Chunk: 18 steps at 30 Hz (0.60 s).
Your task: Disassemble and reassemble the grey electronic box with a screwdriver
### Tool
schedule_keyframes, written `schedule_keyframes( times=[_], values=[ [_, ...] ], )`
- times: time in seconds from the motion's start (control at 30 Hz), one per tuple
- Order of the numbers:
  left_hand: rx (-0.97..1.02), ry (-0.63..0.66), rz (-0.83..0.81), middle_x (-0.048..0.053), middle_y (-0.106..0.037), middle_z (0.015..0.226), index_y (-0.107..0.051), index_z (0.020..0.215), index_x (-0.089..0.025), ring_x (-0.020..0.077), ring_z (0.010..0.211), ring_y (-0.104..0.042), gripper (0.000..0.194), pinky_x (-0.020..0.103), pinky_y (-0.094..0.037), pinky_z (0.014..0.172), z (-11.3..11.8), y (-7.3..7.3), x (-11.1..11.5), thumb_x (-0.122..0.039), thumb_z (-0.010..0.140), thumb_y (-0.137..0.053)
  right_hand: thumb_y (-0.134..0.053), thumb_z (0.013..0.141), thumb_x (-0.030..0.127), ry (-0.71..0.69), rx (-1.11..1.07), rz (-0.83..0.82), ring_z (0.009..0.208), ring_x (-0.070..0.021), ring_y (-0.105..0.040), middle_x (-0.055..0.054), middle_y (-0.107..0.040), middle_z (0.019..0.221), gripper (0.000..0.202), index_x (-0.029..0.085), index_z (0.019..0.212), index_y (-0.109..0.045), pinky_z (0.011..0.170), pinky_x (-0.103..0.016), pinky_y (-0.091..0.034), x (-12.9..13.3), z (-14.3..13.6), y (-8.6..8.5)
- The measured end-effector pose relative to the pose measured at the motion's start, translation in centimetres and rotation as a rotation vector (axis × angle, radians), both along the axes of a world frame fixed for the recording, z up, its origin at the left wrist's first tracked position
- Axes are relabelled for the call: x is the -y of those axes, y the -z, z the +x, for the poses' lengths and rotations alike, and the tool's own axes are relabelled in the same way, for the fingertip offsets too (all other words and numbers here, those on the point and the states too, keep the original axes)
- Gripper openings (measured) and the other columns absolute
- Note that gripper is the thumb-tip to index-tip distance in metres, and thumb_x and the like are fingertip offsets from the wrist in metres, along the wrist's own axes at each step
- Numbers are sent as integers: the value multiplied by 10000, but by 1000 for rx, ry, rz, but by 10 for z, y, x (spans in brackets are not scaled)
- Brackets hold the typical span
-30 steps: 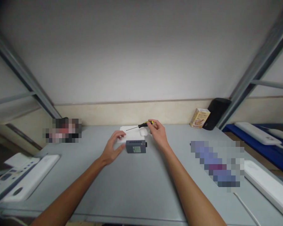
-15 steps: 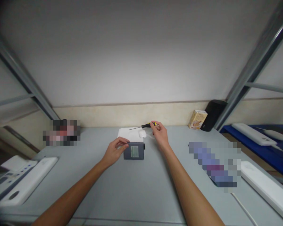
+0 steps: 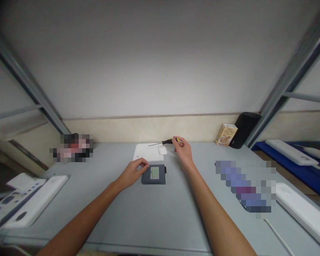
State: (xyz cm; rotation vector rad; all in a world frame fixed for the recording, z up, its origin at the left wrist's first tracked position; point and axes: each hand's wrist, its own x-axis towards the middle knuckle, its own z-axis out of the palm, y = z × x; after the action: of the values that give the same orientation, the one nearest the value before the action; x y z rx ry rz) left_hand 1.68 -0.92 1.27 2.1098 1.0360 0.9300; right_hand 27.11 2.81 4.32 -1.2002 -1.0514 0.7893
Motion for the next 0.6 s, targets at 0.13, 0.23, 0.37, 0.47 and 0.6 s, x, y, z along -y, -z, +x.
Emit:
schedule_keyframes(
  times=[0.13, 0.23, 0.37, 0.47, 0.6],
  values=[
    [-68, 137, 39, 66, -666, 1117, -659, 1167, -235, 224, 1037, -614, 363, 356, -486, 955, -8, -14, 6, -380, 842, -730, -715, 708, 668, 9, -11, -8, 536, -109, -403, 52, -481, 597, 617, 175, 1078, -695, 523, -254, -308, -2, 3, 1],
    [-162, 255, 76, 91, -580, 1233, -615, 1290, -280, 265, 1155, -545, 749, 407, -450, 1037, -11, -22, 11, -429, 616, -907, -716, 720, 653, 9, -16, -11, 543, -110, -408, 52, -492, 599, 585, 186, 1072, -702, 527, -255, -305, -2, 5, 3],
    [-163, 228, 81, 85, -592, 1186, -646, 1258, -292, 254, 1124, -554, 624, 408, -451, 1026, -10, -22, 13, -417, 687, -866, -726, 729, 632, 11, -26, -12, 549, -109, -418, 43, -517, 608, 569, 185, 1080, -705, 527, -255, -299, -2, 6, 3],
    [-99, 126, 12, 87, -637, 1179, -660, 1244, -263, 254, 1078, -585, 623, 392, -467, 978, -10, -18, 8, -424, 680, -869, -728, 747, 611, 7, -43, 17, 559, -108, -432, 38, -525, 628, 537, 196, 1085, -701, 531, -254, -306, -1, 7, -1],
    [12, 38, -184, 98, -695, 1135, -655, 1272, -208, 236, 998, -622, 639, 334, -483, 872, -11, -13, 1, -457, 714, -841, -715, 787, 575, 4, -86, 104, 550, -110, -423, 41, -489, 598, 467, 204, 1070, -696, 520, -260, -295, 3, 10, -12]
  ],
)
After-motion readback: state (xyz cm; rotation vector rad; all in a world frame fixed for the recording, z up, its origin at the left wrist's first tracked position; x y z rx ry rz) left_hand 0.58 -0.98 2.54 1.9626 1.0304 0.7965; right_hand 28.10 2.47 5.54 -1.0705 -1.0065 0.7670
